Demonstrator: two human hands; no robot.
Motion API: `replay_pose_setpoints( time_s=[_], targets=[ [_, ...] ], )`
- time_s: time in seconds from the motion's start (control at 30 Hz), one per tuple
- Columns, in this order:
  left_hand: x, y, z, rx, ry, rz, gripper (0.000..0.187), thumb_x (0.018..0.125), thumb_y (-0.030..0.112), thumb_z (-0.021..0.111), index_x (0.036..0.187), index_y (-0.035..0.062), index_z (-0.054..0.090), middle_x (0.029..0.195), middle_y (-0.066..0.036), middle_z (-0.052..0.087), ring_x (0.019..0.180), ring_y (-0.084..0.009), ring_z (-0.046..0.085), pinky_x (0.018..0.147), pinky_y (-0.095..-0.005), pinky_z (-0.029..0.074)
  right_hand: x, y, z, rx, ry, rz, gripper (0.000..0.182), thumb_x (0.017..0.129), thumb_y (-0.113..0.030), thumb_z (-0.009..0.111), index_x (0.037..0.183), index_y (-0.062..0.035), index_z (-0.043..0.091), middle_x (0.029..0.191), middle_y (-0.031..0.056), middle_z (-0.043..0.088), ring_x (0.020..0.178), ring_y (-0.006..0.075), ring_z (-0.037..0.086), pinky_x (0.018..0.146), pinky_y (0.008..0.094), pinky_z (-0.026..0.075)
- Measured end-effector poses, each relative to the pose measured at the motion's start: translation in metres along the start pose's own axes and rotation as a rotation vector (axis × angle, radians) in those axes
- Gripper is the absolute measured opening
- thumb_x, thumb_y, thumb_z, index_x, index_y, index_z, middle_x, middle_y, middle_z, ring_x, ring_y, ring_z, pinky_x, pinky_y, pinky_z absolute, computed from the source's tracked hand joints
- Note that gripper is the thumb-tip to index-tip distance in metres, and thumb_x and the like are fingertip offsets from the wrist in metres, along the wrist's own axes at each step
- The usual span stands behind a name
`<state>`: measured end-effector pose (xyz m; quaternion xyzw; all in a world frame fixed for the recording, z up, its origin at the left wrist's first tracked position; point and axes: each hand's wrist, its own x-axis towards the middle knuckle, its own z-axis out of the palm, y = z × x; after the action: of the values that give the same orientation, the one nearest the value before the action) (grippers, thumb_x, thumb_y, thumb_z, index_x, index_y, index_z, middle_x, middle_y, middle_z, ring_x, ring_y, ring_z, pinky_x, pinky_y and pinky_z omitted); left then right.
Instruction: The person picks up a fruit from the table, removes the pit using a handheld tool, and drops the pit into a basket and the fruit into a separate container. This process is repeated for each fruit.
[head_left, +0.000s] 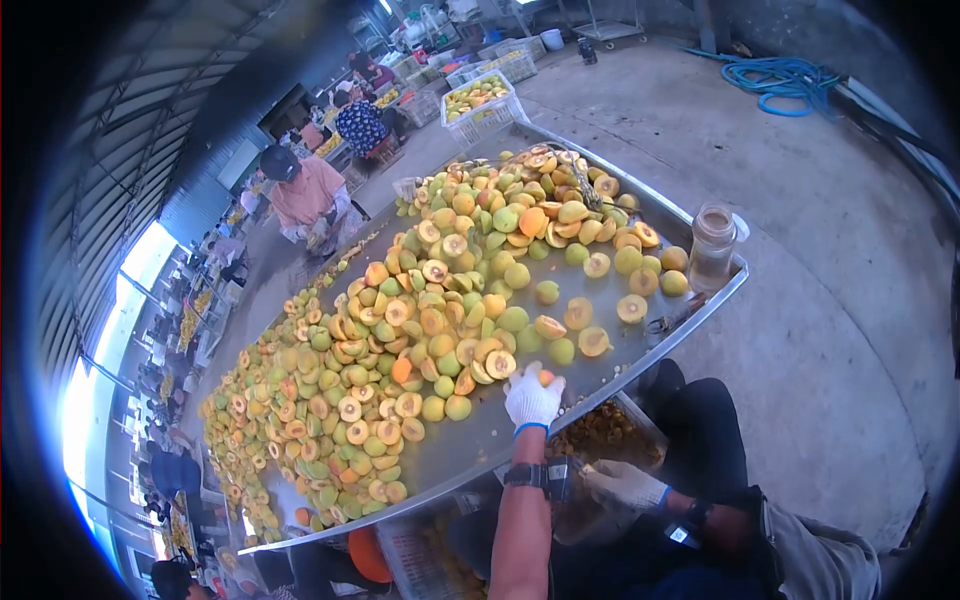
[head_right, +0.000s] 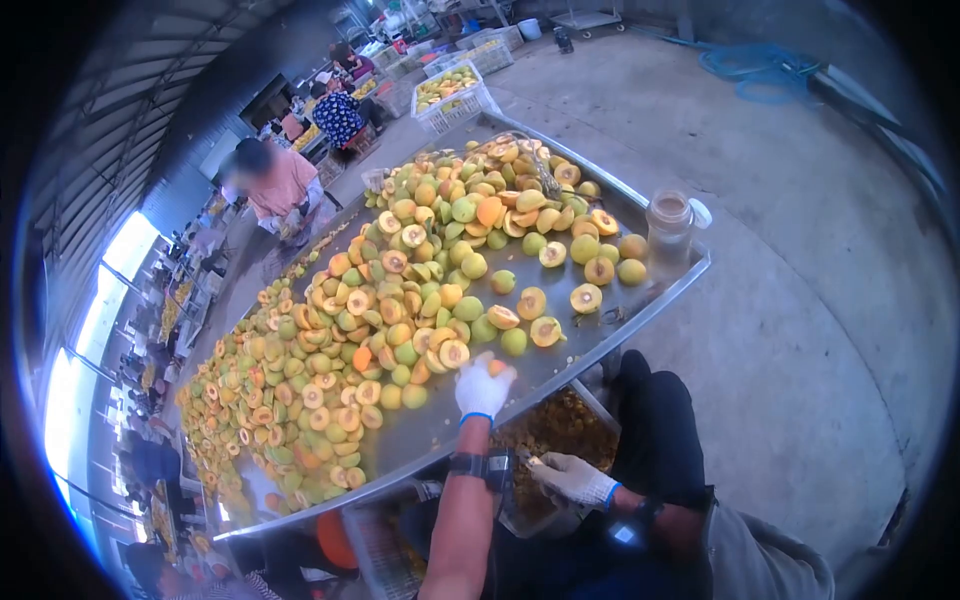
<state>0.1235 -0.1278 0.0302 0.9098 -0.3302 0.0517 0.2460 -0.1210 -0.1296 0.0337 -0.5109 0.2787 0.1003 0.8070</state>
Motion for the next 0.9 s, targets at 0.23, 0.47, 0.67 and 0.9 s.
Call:
replay_pose_setpoints(
  time_s=[0.23, 0.47, 0.67, 0.9],
  targets=[
    [-0.001, -0.029, 0.002, -0.628, -0.136, -0.178, 0.053, 0.084, 0.027, 0.08, 0.127, -0.0017, 0.068, 0.109, -0.018, 0.073, 0.092, -0.0309, 0.068, 0.082, -0.0427, 0.057, 0.0, 0.004, -0.002, 0.007, 0.005, -0.049, 0.038, 0.109, -0.046, 0.053, 0.099, -0.0099, 0.06, 0.075, -0.0016, 0.059, 0.058, 0.0076, 0.056, 0.053, 0.0242, 0.045],
    [-0.08, 0.011, -0.082, -1.779, -0.18, -0.53, 0.049, 0.107, 0.05, 0.052, 0.126, 0.0049, 0.06, 0.115, -0.016, 0.068, 0.082, -0.026, 0.064, 0.069, -0.0358, 0.049, -0.001, 0.007, -0.001, 0.175, 0.089, -0.206, 0.03, 0.111, -0.039, 0.053, 0.108, -0.0096, 0.062, 0.077, -0.0026, 0.059, 0.06, 0.0069, 0.056, 0.055, 0.0236, 0.044],
    [-0.13, 0.028, -0.073, -1.935, -0.169, -0.807, 0.062, 0.108, 0.059, 0.043, 0.128, 0.0023, 0.06, 0.112, -0.019, 0.07, 0.092, -0.0282, 0.065, 0.081, -0.0398, 0.052, -0.043, -0.035, 0.006, -0.285, 0.191, -0.408, 0.032, 0.109, -0.033, 0.056, 0.107, -0.0016, 0.065, 0.078, 0.0051, 0.063, 0.066, 0.0131, 0.059, 0.062, 0.0341, 0.049],
    [-0.152, 0.031, -0.058, -1.944, -0.153, -0.764, 0.062, 0.109, 0.057, 0.041, 0.125, 0.0012, 0.062, 0.105, -0.017, 0.069, 0.095, -0.0268, 0.064, 0.09, -0.0388, 0.053, -0.045, -0.03, 0.011, -0.541, 0.382, -0.523, 0.028, 0.103, -0.029, 0.064, 0.099, -0.0011, 0.063, 0.078, 0.0211, 0.067, 0.069, 0.0329, 0.066, 0.065, 0.045, 0.048]
  ],
)
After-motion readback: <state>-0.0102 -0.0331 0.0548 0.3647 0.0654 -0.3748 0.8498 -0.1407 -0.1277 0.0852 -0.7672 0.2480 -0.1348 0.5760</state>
